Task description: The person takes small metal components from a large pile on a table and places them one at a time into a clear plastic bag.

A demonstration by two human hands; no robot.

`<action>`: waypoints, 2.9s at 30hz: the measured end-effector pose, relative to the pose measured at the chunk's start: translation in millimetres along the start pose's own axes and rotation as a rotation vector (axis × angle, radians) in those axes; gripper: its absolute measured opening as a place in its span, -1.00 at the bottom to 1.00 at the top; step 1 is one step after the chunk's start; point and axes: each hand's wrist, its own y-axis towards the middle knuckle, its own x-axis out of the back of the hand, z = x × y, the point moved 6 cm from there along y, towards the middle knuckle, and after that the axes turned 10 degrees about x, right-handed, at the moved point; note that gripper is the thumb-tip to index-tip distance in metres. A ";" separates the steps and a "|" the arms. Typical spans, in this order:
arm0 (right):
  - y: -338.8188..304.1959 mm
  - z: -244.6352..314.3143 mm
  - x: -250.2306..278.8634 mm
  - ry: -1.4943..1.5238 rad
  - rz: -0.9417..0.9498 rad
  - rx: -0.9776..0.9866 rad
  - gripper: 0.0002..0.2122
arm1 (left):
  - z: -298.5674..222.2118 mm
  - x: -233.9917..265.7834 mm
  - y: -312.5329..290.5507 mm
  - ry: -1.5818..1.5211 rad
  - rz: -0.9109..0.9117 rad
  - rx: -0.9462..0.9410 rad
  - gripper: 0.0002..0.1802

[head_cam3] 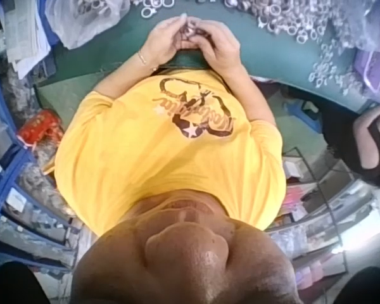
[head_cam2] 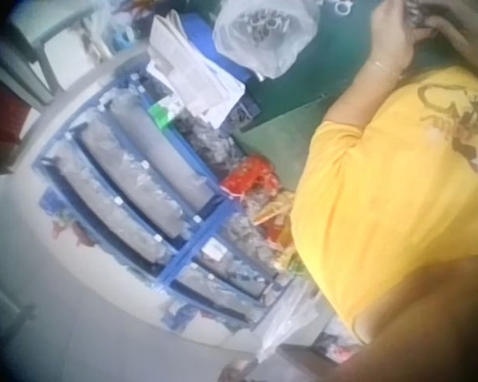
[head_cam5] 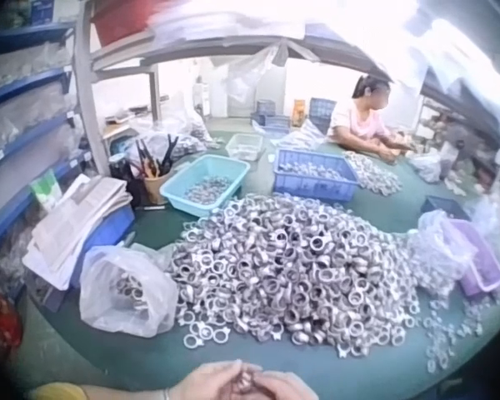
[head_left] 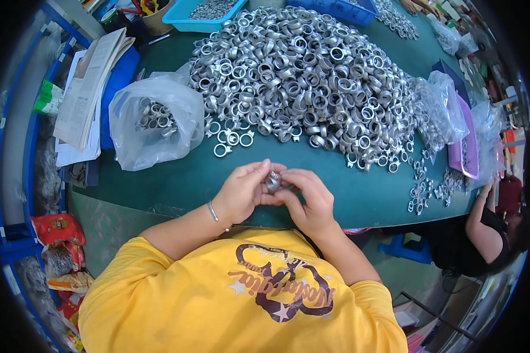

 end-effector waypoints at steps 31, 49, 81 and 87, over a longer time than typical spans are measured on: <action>-15.7 -27.4 -13.7 0.739 -0.004 -0.518 -0.76 | -23.4 -17.8 -29.0 0.698 -0.077 -0.594 -0.89; -10.1 -28.8 12.1 0.639 -0.217 -0.347 -0.75 | -14.3 -7.8 -16.2 0.679 -0.219 -0.425 -0.82; -6.6 -55.9 48.9 -0.129 -0.036 -0.448 -0.86 | 2.3 -14.0 -3.2 0.761 -0.165 -0.227 -0.89; -28.0 -32.8 27.1 0.377 -0.150 -0.411 -0.83 | 13.8 -16.8 4.2 0.432 -0.004 0.006 -0.83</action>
